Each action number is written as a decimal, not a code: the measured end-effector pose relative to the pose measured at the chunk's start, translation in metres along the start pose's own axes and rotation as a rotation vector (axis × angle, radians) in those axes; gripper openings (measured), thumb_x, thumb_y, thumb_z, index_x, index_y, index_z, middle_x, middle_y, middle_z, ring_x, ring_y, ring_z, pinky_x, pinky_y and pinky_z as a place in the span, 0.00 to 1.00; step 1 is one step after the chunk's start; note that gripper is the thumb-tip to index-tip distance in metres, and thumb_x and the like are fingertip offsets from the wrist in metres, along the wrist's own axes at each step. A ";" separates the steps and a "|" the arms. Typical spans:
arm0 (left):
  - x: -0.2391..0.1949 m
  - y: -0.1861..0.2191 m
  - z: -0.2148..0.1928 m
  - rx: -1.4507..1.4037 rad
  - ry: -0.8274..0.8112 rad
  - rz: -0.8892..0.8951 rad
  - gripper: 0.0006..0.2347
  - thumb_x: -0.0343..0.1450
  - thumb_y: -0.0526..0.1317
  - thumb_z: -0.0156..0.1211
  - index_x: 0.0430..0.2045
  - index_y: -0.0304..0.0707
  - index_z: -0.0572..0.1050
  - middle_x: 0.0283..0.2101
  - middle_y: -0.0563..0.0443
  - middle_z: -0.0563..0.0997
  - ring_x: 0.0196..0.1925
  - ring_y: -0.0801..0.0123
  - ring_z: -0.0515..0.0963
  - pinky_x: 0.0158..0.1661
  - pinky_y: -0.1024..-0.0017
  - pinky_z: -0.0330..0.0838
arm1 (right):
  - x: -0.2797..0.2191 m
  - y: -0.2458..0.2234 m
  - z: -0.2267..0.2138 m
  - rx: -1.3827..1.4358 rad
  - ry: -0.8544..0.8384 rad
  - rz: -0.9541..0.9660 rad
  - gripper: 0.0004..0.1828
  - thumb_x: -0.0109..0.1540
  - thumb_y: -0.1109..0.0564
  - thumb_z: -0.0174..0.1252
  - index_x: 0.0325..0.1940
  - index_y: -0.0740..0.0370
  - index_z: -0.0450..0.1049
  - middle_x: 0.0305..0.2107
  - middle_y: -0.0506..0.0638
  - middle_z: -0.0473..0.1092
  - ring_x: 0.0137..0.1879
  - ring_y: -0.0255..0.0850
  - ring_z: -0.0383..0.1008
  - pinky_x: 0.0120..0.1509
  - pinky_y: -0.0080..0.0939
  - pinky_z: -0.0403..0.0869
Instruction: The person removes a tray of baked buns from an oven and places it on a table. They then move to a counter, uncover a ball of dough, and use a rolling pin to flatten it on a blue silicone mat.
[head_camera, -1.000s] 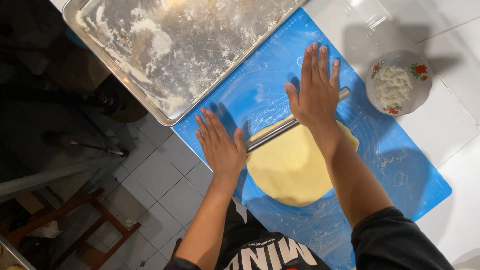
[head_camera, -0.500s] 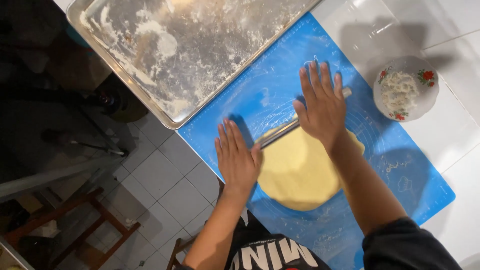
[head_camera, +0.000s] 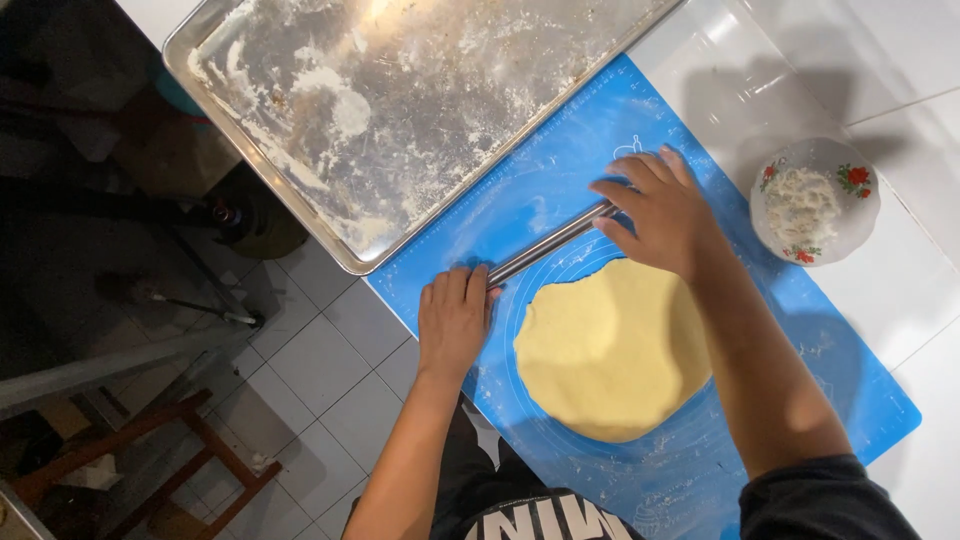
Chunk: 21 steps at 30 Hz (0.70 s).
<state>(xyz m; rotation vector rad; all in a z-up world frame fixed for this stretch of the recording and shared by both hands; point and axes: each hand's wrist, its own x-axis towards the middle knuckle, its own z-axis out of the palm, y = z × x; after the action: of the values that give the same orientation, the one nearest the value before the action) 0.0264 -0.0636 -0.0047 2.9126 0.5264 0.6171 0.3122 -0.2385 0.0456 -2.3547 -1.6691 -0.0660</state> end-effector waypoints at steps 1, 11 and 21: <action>-0.013 0.000 0.000 0.023 -0.006 -0.010 0.17 0.76 0.55 0.52 0.47 0.43 0.76 0.37 0.53 0.73 0.42 0.62 0.76 0.40 0.65 0.69 | -0.015 -0.004 -0.012 -0.059 -0.091 -0.002 0.22 0.64 0.39 0.60 0.59 0.47 0.76 0.57 0.46 0.68 0.72 0.50 0.66 0.79 0.67 0.58; -0.024 0.073 -0.074 -0.332 -0.194 -0.141 0.13 0.78 0.45 0.50 0.45 0.34 0.76 0.43 0.42 0.76 0.43 0.50 0.74 0.39 0.56 0.67 | -0.081 0.008 -0.065 0.197 -0.290 0.037 0.20 0.60 0.55 0.63 0.56 0.49 0.75 0.49 0.47 0.70 0.59 0.47 0.70 0.69 0.55 0.66; -0.037 0.116 -0.050 -0.245 -0.278 -0.330 0.31 0.80 0.51 0.36 0.73 0.22 0.49 0.76 0.22 0.47 0.79 0.33 0.42 0.73 0.47 0.36 | -0.094 -0.019 -0.027 -0.059 0.005 0.140 0.37 0.70 0.47 0.50 0.79 0.70 0.57 0.71 0.69 0.59 0.77 0.63 0.56 0.77 0.62 0.56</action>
<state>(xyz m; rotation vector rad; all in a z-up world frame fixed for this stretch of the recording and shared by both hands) 0.0100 -0.1827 0.0483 2.5431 0.8050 0.2107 0.2655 -0.3256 0.0583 -2.5058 -1.5146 -0.0954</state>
